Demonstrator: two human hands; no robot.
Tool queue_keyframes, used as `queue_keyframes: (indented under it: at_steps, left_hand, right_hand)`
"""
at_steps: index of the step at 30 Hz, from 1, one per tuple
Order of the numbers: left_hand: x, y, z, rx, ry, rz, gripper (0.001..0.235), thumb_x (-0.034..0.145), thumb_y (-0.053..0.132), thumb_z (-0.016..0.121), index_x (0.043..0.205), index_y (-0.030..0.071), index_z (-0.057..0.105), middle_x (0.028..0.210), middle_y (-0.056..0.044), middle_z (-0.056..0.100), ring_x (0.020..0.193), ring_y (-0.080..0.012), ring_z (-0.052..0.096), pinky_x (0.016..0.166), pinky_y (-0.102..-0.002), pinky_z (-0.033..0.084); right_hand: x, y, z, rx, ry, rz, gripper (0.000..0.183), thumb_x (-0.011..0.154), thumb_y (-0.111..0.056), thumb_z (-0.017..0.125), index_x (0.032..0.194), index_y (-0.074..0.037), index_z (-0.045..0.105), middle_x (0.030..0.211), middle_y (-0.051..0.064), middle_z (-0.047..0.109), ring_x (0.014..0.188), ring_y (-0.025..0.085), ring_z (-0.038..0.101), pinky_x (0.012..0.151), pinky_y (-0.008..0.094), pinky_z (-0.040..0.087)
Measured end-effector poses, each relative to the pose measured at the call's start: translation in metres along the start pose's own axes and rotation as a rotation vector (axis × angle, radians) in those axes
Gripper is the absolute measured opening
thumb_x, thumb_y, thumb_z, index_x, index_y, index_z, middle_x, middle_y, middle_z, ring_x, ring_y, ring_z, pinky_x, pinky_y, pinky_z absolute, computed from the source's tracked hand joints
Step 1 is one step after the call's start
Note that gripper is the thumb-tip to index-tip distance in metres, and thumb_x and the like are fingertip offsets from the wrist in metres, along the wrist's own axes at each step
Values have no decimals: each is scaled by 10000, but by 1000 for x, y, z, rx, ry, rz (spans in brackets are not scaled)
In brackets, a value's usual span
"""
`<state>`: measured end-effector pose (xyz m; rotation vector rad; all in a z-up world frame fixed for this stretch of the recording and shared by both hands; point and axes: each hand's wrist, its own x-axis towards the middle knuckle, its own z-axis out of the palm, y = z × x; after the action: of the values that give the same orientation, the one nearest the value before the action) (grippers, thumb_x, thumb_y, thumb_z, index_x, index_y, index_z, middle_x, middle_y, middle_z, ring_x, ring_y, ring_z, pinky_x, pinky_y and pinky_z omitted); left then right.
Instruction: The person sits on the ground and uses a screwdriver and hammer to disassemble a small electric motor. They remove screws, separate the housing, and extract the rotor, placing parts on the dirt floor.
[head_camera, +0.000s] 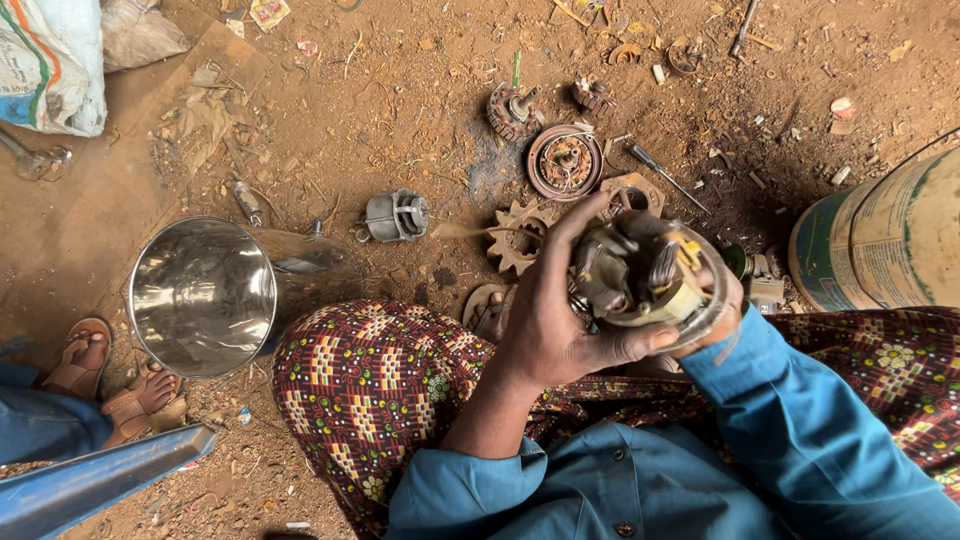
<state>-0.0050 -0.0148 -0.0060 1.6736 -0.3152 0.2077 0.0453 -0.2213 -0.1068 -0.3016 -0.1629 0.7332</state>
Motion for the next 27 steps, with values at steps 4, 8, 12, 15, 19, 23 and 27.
queue_keyframes:
  at_steps: [4,8,12,15,19,23,27]
  left_hand:
    - [0,-11,-1,473,100,127,1132,766,437,952,1607,28,314,1551,-139,548,1434,-305,531,1249,-430,410]
    - [6,-27,-5,629,150,158,1111,716,335,979,1566,47,323,1518,-115,550,1442,-337,518,1272,-490,361]
    - [8,-39,1,585,133,77,1213,715,271,966,1606,18,182,1545,-122,527,1464,-360,484,1252,-501,350]
    - [11,-43,7,515,103,65,1262,739,232,955,1627,7,88,1580,-133,498,1477,-373,475,1253,-506,355]
    - [14,-41,12,493,55,22,1272,708,159,937,1634,5,79,1589,-141,482,1498,-396,439,1264,-488,375]
    - [18,-40,17,530,-5,93,1220,738,151,923,1626,11,98,1620,-176,427,1533,-418,376,1279,-490,339]
    - [6,-48,12,463,-87,138,1036,780,163,823,1611,5,225,1643,-235,374,1550,-449,341,1285,-496,318]
  right_hand:
    - [19,-7,5,-192,474,4,715,933,-478,540,1489,-33,471,1434,195,591,1267,355,620,1073,522,501]
    - [24,-4,27,-236,390,1,705,1012,-502,507,1503,1,464,1453,203,587,1289,355,604,1054,558,492]
    - [18,12,36,-533,409,-159,668,1017,-408,614,1527,-39,390,1475,150,514,1344,315,527,1113,552,431]
    - [19,8,31,-415,322,-61,689,1013,-392,592,1571,-47,379,1524,113,524,1398,271,520,1183,464,408]
    - [21,6,21,-366,299,-155,774,1015,-361,628,1637,-67,272,1515,117,529,1404,278,516,1185,456,414]
    - [19,14,8,-435,381,-199,839,952,-195,676,1633,-145,190,1467,92,527,1351,257,519,1129,431,444]
    - [19,14,-5,-391,489,-213,792,935,-34,620,1629,-127,250,1393,134,552,1246,268,547,1033,419,478]
